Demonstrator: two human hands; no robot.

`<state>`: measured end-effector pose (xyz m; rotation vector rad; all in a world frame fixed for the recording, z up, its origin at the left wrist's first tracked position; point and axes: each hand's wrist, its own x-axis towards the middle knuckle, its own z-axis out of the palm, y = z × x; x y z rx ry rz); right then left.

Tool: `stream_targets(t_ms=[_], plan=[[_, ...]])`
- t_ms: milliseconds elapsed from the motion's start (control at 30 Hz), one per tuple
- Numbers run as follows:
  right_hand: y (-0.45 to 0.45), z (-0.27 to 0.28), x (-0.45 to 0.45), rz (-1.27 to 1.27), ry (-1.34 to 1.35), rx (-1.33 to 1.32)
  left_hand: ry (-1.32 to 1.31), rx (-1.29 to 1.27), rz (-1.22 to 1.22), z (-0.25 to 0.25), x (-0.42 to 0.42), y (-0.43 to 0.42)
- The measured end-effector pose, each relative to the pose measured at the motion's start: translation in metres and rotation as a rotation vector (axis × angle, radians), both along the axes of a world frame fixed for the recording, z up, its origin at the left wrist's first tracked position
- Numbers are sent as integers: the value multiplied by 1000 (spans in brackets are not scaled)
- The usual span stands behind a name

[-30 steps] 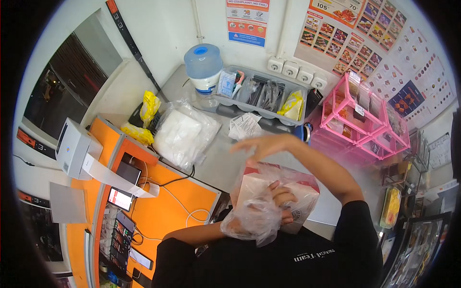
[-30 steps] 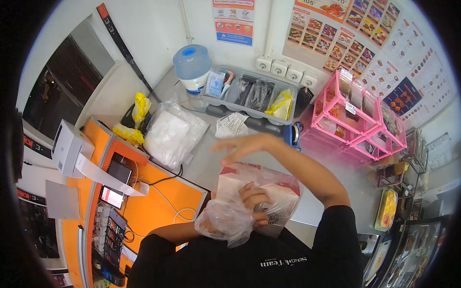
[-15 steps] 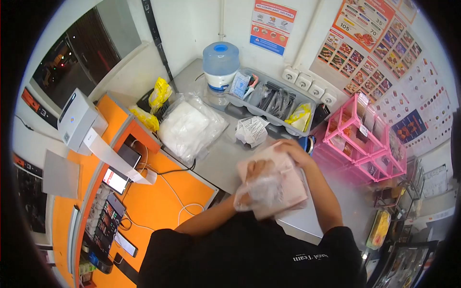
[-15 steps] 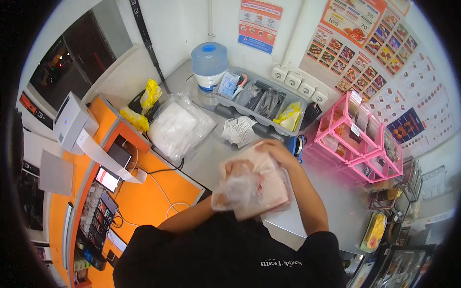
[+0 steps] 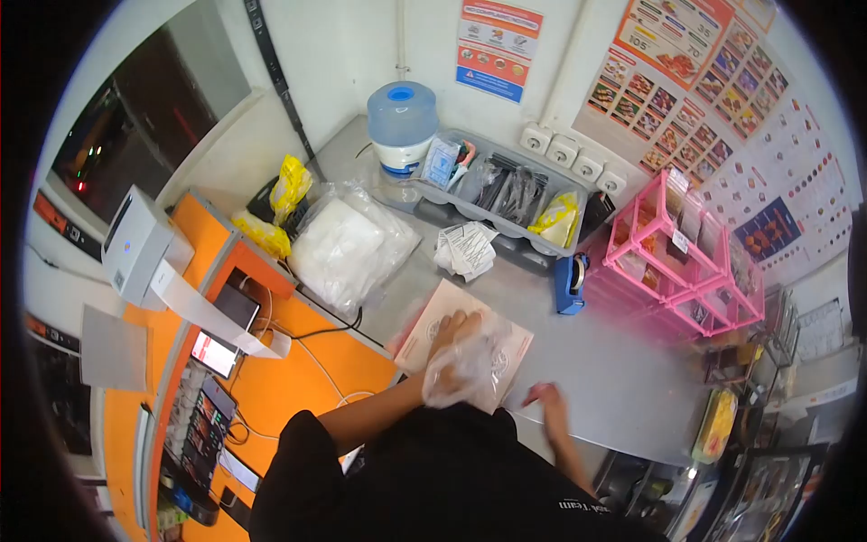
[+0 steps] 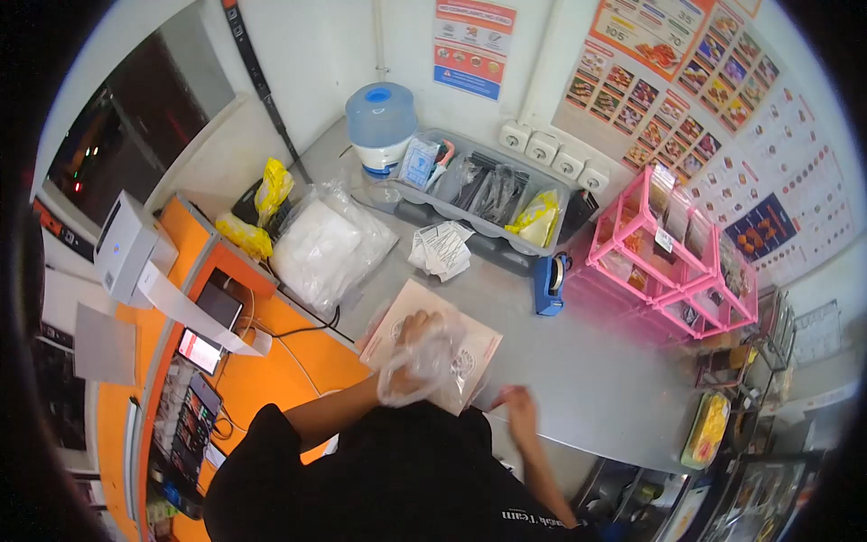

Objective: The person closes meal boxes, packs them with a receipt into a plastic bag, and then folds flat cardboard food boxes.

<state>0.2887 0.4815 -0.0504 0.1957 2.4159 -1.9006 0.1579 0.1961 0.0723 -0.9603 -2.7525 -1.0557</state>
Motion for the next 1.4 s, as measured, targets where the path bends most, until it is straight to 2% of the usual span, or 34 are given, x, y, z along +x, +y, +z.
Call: stream_targets(t_ms=[33,67,100,133,167,200,267,333,400,433,533,633,733,833,933,1033,1133,1233,1300,1400], plan=[[5,48,-21,-95,53,64,-56,-160,-69,16,4,-3],[8,92,-51,-185,104,130,120,-262,-125,-3,8,-4],[10,112,-83,-199,238,204,156,-237,-229,-3,8,-8],[0,144,-114,-137,217,247,190,-210,-334,-1,6,-12],[-9,153,-147,56,282,113,225,-177,-436,1,5,-13],[-27,157,-177,232,287,101,305,-78,-477,6,7,-10],[-65,177,-226,650,-50,145,308,-54,-624,7,5,-3],[-92,141,-256,1056,-88,222,329,-54,-721,5,5,3],[-90,136,-275,1309,-336,270,362,-76,-773,-4,5,7],[-87,133,-277,1432,-471,291,372,-48,-714,-8,5,5],[-39,126,-270,1239,-686,122,373,28,-514,-20,4,7],[18,130,-235,843,-668,-49,313,57,-285,-22,-17,13],[56,116,-176,467,-516,-142,282,58,-17,-42,-34,35],[51,106,-115,209,-446,-65,430,142,29,-78,-47,44],[10,82,-71,7,-264,-213,142,118,116,-71,-50,45],[-26,66,-61,-168,-220,-373,294,32,244,-67,-44,47],[-44,53,-67,-150,-185,-335,218,-55,227,-42,-32,32],[-60,25,-74,-89,-111,-303,168,64,184,-65,-30,14],[-72,7,-76,-10,-69,-213,104,-41,224,-94,-36,9],[-83,-9,-79,103,-42,-114,104,-99,209,-86,-34,4]])
